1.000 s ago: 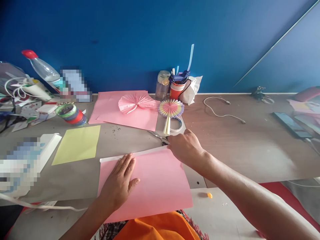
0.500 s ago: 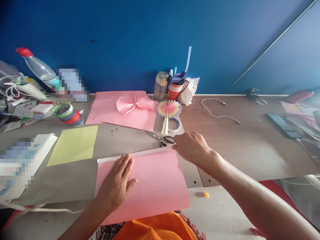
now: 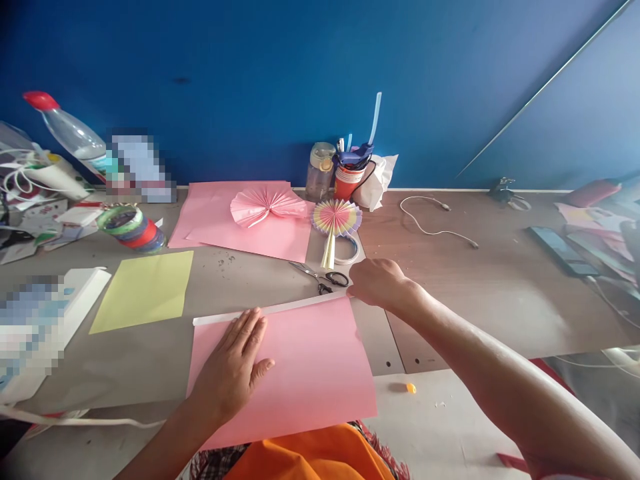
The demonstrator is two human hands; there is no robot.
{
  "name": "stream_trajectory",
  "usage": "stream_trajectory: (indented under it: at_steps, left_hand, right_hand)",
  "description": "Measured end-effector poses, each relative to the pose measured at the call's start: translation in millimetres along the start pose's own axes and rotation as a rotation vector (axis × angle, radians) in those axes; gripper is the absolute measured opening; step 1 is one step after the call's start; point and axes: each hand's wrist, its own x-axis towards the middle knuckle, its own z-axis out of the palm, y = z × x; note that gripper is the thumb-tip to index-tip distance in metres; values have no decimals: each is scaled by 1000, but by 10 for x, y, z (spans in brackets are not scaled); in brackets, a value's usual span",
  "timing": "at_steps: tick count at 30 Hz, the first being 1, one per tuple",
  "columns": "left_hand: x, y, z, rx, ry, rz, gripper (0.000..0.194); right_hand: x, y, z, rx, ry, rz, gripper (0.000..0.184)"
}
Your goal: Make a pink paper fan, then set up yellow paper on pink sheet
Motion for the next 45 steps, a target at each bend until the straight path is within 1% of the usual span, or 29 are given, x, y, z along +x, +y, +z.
stream_trajectory:
  at_steps: [6, 12, 20, 26, 32, 37, 41, 45]
  left_hand:
    - [-13, -6, 9, -15, -8, 12, 60]
    - [-22, -21, 10, -29, -14, 22, 61]
    - [-25, -27, 13, -45, -13, 27, 62]
    - [-14, -19, 10, -27, -1, 35, 62]
    - [-18, -21, 17, -28, 2, 36, 59]
    - [-18, -22, 20, -53, 1, 27, 61]
    - [-15, -21, 30, -59, 11, 22, 62]
    - [-14, -21, 32, -41, 30, 33, 61]
  right_hand:
    - [-7, -40, -35, -14, -38, 1, 23]
    - [-53, -69, -33, -27, -80, -33, 25]
    - [-22, -105, -63, -17, -137, -15, 29]
    - [-41, -88, -11, -29, -121, -27, 27]
    - [-61, -118, -5, -14, -122, -2, 22]
    - [-16, -120, 21, -20, -89, 18, 21]
    - [-30, -101, 1, -35, -54, 22, 24]
    - [-82, -83, -34, -48, -59, 14, 25]
